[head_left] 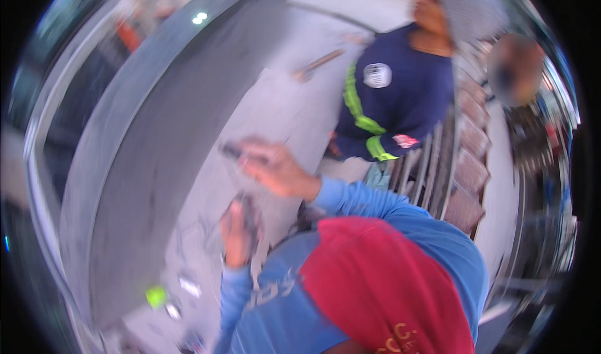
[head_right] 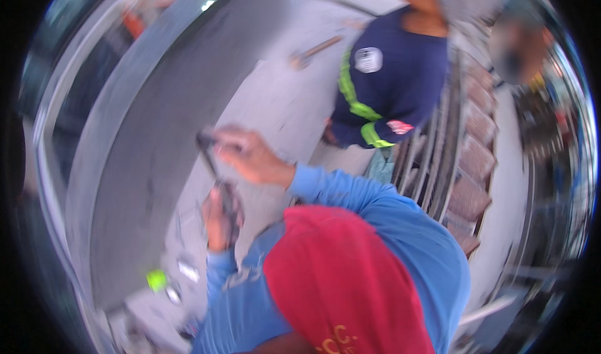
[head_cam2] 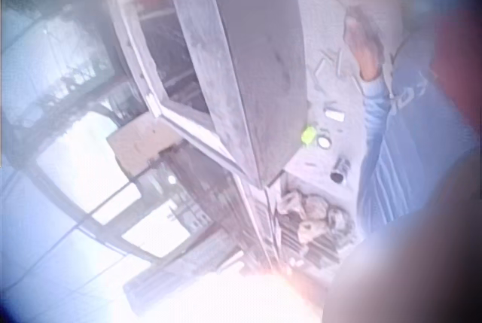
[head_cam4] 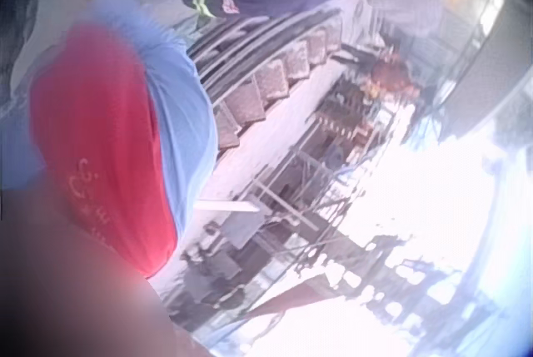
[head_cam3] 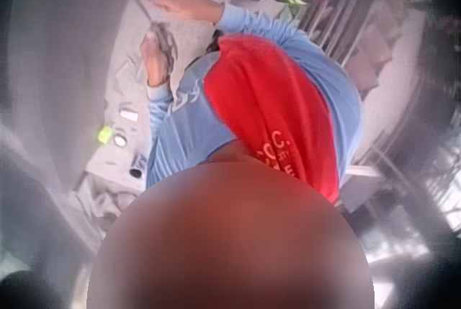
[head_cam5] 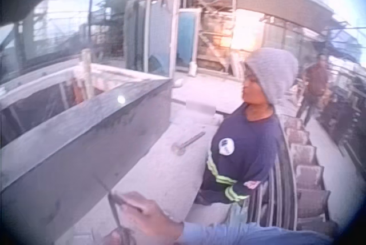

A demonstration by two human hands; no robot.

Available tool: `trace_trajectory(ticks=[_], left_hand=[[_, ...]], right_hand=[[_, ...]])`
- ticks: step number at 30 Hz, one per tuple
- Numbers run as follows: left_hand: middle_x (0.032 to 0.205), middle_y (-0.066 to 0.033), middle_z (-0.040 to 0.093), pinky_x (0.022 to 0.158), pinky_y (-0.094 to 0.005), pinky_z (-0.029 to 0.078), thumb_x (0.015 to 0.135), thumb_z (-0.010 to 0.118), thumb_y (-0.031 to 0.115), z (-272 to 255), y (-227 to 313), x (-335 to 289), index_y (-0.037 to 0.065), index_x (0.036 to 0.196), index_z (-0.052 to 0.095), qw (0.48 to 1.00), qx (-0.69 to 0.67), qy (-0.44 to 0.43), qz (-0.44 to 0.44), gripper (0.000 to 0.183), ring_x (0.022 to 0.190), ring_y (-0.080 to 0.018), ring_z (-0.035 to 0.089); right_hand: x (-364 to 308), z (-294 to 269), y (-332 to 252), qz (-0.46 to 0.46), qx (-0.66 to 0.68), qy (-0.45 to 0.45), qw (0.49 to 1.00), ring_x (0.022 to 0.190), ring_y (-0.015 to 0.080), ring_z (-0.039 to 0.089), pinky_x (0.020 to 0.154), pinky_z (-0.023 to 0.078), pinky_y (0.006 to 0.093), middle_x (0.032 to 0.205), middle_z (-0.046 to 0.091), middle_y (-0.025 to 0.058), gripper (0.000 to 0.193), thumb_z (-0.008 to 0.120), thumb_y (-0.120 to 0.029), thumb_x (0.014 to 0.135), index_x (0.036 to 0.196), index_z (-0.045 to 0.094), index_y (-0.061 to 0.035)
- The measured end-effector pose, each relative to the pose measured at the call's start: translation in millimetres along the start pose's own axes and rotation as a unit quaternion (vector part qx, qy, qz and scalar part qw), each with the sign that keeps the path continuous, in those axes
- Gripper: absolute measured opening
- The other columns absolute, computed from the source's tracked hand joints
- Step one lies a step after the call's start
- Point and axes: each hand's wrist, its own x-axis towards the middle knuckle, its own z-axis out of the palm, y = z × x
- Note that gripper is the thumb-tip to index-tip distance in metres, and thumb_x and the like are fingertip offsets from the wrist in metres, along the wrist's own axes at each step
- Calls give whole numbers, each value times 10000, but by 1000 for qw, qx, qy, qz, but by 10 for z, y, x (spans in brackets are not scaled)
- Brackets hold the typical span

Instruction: The person applies a bead of sealant along a curved metal edge using a caulking gun and then smooths it with a putty knife. The person repeatedly scrapes excess sealant from the putty knife onto a larger trowel held in the other hand while continuing to smooth the bead.

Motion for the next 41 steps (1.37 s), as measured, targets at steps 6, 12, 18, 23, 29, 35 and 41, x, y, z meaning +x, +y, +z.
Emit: trace_trajectory(ticks=[6,12,18,23,29,35,41], left_hand=[[714,-39,542,423,-253,388,1106,411,506,-199,96,28,-58,1180,587,996,11,53,69,595,476,-115,496],[681,-33,532,404,-245,365,1111,410,488,-405,94,0,-57,1178,593,988,28,136,67,579,461,-104,493],[694,-36,526,409,-252,372,1066,425,602,-355,-38,22,-50,1188,590,999,-16,10,42,684,454,-108,469],[710,-58,537,414,-259,379,1063,429,600,-348,-58,108,-62,1190,587,995,-68,11,67,693,457,-116,472],[714,-58,570,444,-256,411,1077,517,477,-422,-39,209,-65,1213,593,986,-1,130,102,564,479,-121,508],[759,-73,659,556,-270,482,1019,667,223,-370,96,199,-65,1182,613,883,247,355,182,336,591,-123,614],[768,-89,691,616,-341,530,990,723,311,-356,88,69,-40,1245,603,858,303,369,188,451,654,-179,674]], right_hand=[[45,233,11,3,-17,-75,997,818,146,606,694,508,317,1146,631,116,433,602,-148,1014,1390,574,65],[99,182,93,76,64,-134,986,642,71,509,569,443,255,934,602,62,435,549,-188,1064,1450,550,15],[468,-19,220,262,373,-161,875,467,70,486,450,396,241,653,582,39,458,470,-402,1104,1133,619,31],[111,-11,223,301,396,-232,836,453,85,509,419,375,231,783,646,72,489,498,-424,1089,1172,617,44],[438,-572,3,172,296,-203,917,525,63,527,455,399,226,840,680,88,373,534,-302,1087,1185,619,49],[377,-431,-178,47,-14,-97,994,577,49,529,503,419,233,852,687,59,238,583,-157,1054,1160,612,54],[234,-7,183,110,36,-89,989,601,47,536,530,427,240,873,695,51,244,610,-164,1047,1181,615,40]])
